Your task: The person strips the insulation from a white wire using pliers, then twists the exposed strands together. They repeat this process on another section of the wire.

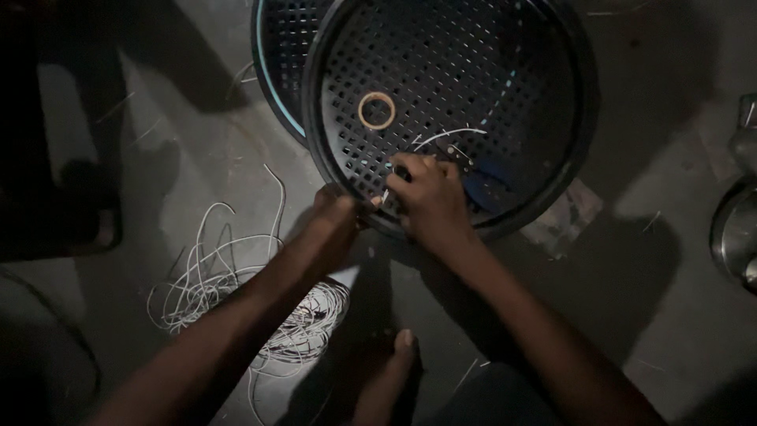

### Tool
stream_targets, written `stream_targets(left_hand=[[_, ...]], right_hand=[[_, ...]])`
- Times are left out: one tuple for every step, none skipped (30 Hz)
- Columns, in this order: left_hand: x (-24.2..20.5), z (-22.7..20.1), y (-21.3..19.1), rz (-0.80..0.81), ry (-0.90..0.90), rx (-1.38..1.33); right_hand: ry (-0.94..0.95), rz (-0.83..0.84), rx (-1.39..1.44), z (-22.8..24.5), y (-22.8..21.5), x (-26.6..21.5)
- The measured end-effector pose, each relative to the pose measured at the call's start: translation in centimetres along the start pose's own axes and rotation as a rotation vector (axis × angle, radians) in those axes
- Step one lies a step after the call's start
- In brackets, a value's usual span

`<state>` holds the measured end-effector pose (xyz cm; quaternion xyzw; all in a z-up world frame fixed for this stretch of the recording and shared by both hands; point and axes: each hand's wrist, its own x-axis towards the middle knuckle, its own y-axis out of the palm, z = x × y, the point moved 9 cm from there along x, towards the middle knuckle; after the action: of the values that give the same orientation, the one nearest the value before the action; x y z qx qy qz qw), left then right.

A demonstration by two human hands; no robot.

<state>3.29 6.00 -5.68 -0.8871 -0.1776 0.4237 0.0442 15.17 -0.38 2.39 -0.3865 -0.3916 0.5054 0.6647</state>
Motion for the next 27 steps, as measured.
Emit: stream_targets(left_hand=[[-0.1,-1.8,-0.5,-0.068,0.225,0.024],[-0.7,-3.3,-0.9,-0.137,0.447,0.05],[-1.7,-4.5,-1.1,-0.207,0.67,0.078],[-0.9,-3.2,-1.3,-0.139,0.589,-0.266],[0.0,-1.9,-0.8,-0.068,0.497,-0.606],[0.8,-0.6,0.0,0.008,0.394,-0.943],[1.0,-0.1,0.0,-0.014,0.404,-0.826],[1.1,0.3,-0.1,-0.036,0.41,-0.709],[1.3,0.6,-0.1,-0.057,0.415,-0.591],[2.0,1.3,0.3,-0.033,0.343,-0.671],[2.7,1.7,0.8,-0.008,0.269,-0.75],[3.0,2.4,1.3,0.01,0.189,-0.834],[2.9,2.7,1.3,-0.03,0.192,-0.848],[2.8,2.6,1.0,-0.068,0.196,-0.855],[2.6,2.4,0.8,-0.106,0.199,-0.861],[2.5,2.0,0.3,-0.154,0.195,-0.79],[2.2,1.6,-0.1,-0.202,0.191,-0.719],[1.9,1.1,-0.4,-0.247,0.183,-0.648],[1.6,1.2,-0.1,-0.268,0.125,-0.66],[1.2,1.5,0.0,-0.291,0.066,-0.669],[0.8,2.0,0.2,-0.315,0.007,-0.677],[0.4,1.6,0.1,-0.33,0.057,-0.674],[0.2,1.3,-0.1,-0.345,0.107,-0.671],[0.2,1.1,-0.2,-0.357,0.158,-0.666],[0.3,1.4,-0.2,-0.373,0.167,-0.728],[0.7,1.6,0.0,-0.383,0.176,-0.793],[1.2,1.9,0.3,-0.393,0.184,-0.858]], right_hand=[[0.009,0.004,-0.013,0.0,0.1,0.1],[0.018,0.008,-0.023,0.0,0.3,0.2],[0.013,-0.006,-0.023,0.1,0.3,0.3],[0.011,-0.019,-0.023,0.1,0.2,0.3],[0.009,-0.032,-0.024,0.1,0.2,0.3],[0.011,-0.02,-0.043,0.0,0.3,0.3],[0.012,-0.009,-0.063,0.0,0.5,0.4],[0.014,0.005,-0.081,-0.1,0.6,0.4],[0.019,0.012,-0.085,-0.1,0.7,0.4],[0.021,0.022,-0.091,-0.2,0.7,0.4],[0.024,0.031,-0.098,-0.4,0.7,0.4],[0.015,0.018,-0.072,-0.2,0.5,0.2],[0.006,0.004,-0.046,-0.2,0.3,0.0],[0.002,-0.015,-0.019,-0.1,0.2,0.0],[0.002,0.006,-0.023,0.0,0.4,0.0],[0.007,0.017,-0.033,0.0,0.4,0.1],[0.013,0.027,-0.044,-0.1,0.5,0.3],[0.014,0.027,-0.051,-0.2,0.4,0.3],[0.015,0.027,-0.059,-0.3,0.3,0.3],[0.017,0.027,-0.063,-0.3,0.4,0.3],[0.02,0.029,-0.066,-0.2,0.4,0.3],[0.025,0.03,-0.069,-0.2,0.4,0.4],[0.031,0.032,-0.072,-0.2,0.4,0.4],[0.03,0.024,-0.059,-0.1,0.4,0.4],[0.029,0.015,-0.047,0.0,0.4,0.5],[0.031,0.009,-0.039,-0.2,0.2,0.4],[0.029,0.003,-0.036,-0.3,0.1,0.3]])
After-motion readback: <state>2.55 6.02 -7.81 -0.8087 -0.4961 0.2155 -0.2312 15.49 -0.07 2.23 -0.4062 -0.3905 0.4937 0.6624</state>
